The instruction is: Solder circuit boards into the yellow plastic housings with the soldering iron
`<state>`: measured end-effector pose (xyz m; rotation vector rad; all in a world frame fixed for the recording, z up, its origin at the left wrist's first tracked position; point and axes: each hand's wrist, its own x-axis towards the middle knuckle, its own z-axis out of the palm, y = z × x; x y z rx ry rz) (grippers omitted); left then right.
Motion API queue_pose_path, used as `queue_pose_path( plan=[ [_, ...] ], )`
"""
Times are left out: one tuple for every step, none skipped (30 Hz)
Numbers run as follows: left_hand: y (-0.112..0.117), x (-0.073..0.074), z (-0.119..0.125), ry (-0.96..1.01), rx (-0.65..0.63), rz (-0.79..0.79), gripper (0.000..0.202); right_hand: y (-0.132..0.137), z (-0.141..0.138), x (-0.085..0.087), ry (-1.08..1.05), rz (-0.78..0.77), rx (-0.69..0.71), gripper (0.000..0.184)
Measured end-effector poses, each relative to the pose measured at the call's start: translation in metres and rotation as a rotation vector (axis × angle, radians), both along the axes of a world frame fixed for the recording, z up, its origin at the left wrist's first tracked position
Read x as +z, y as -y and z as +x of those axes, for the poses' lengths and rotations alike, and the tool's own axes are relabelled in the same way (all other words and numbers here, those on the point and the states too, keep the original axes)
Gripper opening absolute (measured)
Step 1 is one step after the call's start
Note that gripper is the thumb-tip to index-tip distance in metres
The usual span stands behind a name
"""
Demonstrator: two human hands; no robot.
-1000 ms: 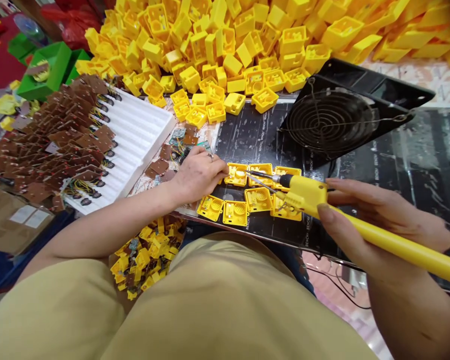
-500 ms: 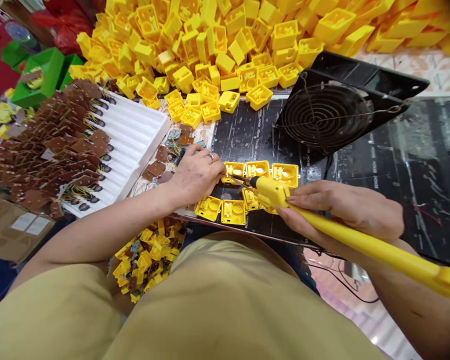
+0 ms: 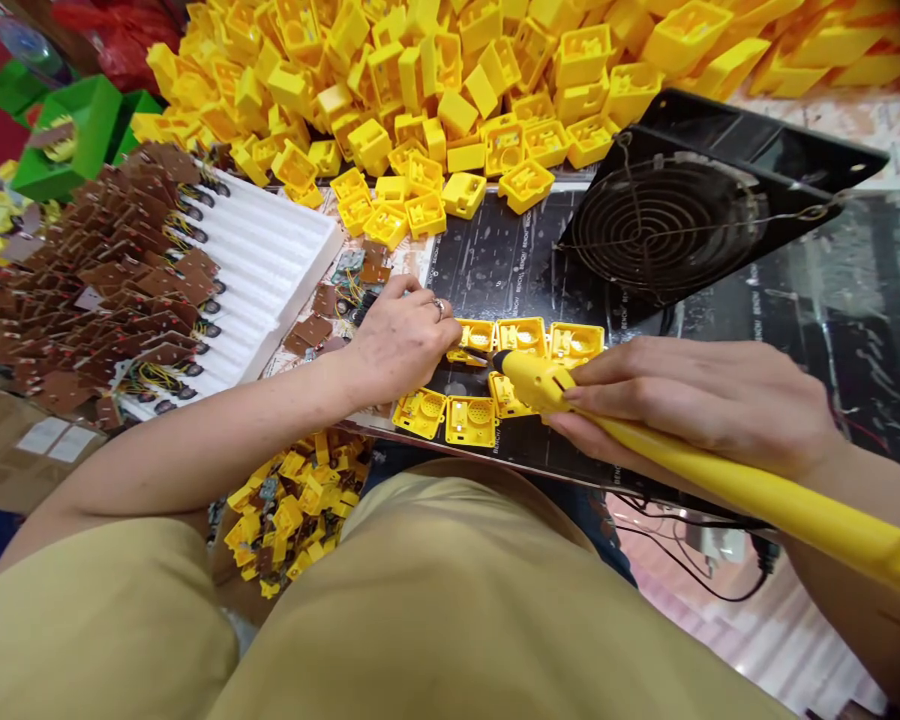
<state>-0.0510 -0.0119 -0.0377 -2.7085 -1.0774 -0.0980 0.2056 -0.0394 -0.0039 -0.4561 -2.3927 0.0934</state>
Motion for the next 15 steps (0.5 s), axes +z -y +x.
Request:
queue_pose_path(
  plan=[
    [0.0,0.0,0.001,-0.008,0.002,0.003,0.023,0.0,-0.001,0.001,0.029,0.009,-0.003,0.008],
    [-0.001,0.001,0.001,-0.017,0.006,0.006,0.023,0.001,-0.001,0.003,0.049,0.026,-0.002,0.008],
    [-0.001,0.002,0.002,-0.029,0.009,0.005,0.023,0.001,0.0,0.004,0.057,0.041,0.003,0.009],
    [-0.001,0.003,0.003,-0.043,0.014,-0.001,0.023,0.001,0.002,0.005,0.058,0.048,0.016,0.01],
    [-0.001,0.004,0.004,-0.059,0.019,-0.011,0.023,0.002,0.004,0.005,0.039,0.047,0.02,0.011],
    [-0.001,0.005,0.004,-0.077,0.026,-0.025,0.023,0.002,0.006,0.006,0.006,0.036,0.017,0.012],
    [-0.001,0.007,0.005,-0.094,0.031,-0.039,0.023,0.003,0.009,0.006,-0.03,0.018,0.005,0.012],
    [-0.002,0.008,0.005,-0.11,0.037,-0.052,0.023,0.004,0.012,0.006,-0.07,0.005,-0.01,0.012],
    [-0.002,0.009,0.005,-0.123,0.04,-0.061,0.023,0.004,0.014,0.005,-0.094,-0.01,-0.027,0.012],
    [-0.002,0.009,0.005,-0.132,0.042,-0.06,0.024,0.005,0.016,0.005,-0.102,-0.025,-0.041,0.012],
    [-0.002,0.009,0.005,-0.136,0.041,-0.052,0.024,0.006,0.017,0.005,-0.096,-0.045,-0.047,0.013],
    [-0.003,0.009,0.005,-0.136,0.036,-0.038,0.024,0.006,0.017,0.005,-0.089,-0.064,-0.052,0.015],
    [-0.003,0.009,0.005,-0.132,0.029,-0.022,0.025,0.007,0.017,0.005,-0.092,-0.075,-0.06,0.016],
    [-0.003,0.008,0.005,-0.127,0.021,-0.008,0.024,0.007,0.016,0.005,-0.093,-0.084,-0.067,0.016],
    [-0.003,0.008,0.005,-0.124,0.017,-0.002,0.024,0.007,0.016,0.004,-0.1,-0.08,-0.071,0.016]
  ],
)
